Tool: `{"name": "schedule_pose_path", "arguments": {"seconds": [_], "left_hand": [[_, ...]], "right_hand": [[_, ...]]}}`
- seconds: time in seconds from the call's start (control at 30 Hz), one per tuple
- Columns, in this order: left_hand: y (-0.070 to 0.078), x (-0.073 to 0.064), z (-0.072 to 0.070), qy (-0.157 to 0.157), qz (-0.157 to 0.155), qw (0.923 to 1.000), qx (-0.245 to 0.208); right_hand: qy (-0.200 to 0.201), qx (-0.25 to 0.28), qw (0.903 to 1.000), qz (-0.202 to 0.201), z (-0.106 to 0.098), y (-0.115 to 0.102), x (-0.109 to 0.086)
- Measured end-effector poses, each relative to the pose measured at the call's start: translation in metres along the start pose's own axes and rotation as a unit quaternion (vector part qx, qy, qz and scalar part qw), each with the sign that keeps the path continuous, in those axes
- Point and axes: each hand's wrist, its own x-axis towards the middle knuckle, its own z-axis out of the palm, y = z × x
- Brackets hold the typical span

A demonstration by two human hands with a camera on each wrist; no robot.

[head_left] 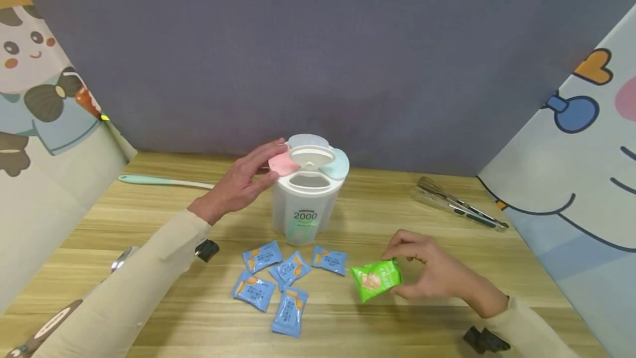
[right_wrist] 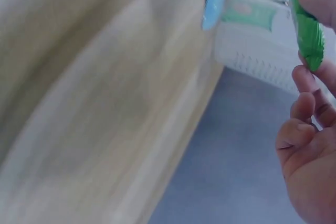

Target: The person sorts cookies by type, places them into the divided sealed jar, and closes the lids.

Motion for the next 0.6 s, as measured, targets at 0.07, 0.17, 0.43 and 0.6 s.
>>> {"name": "schedule_pose_path", "arguments": {"seconds": [0.07, 0.17, 0.43, 0.6], "left_hand": [[0.000, 0.000, 0.000, 0.000, -0.001, 1.0000, -0.001], [0.001, -0.001, -0.001, -0.001, -0.005, 1.0000, -0.002], [0.001, -0.001, 0.000, -0.002, -0.005, 1.0000, 0.001], [0.001, -0.001, -0.001, -0.001, -0.009, 1.0000, -0.002]], "right_hand": [[0.019, -0.018, 0.9997, 0.001, -0.007, -0.001, 0.002], [0.045, -0.043, 0.9980, 0.009, -0.018, -0.007, 0.009], [0.122, -0.092, 0.9881, -0.018, -0.040, -0.024, 0.028], [0.171, -0.104, 0.9781, -0.055, -0.046, -0.022, 0.042]]}}
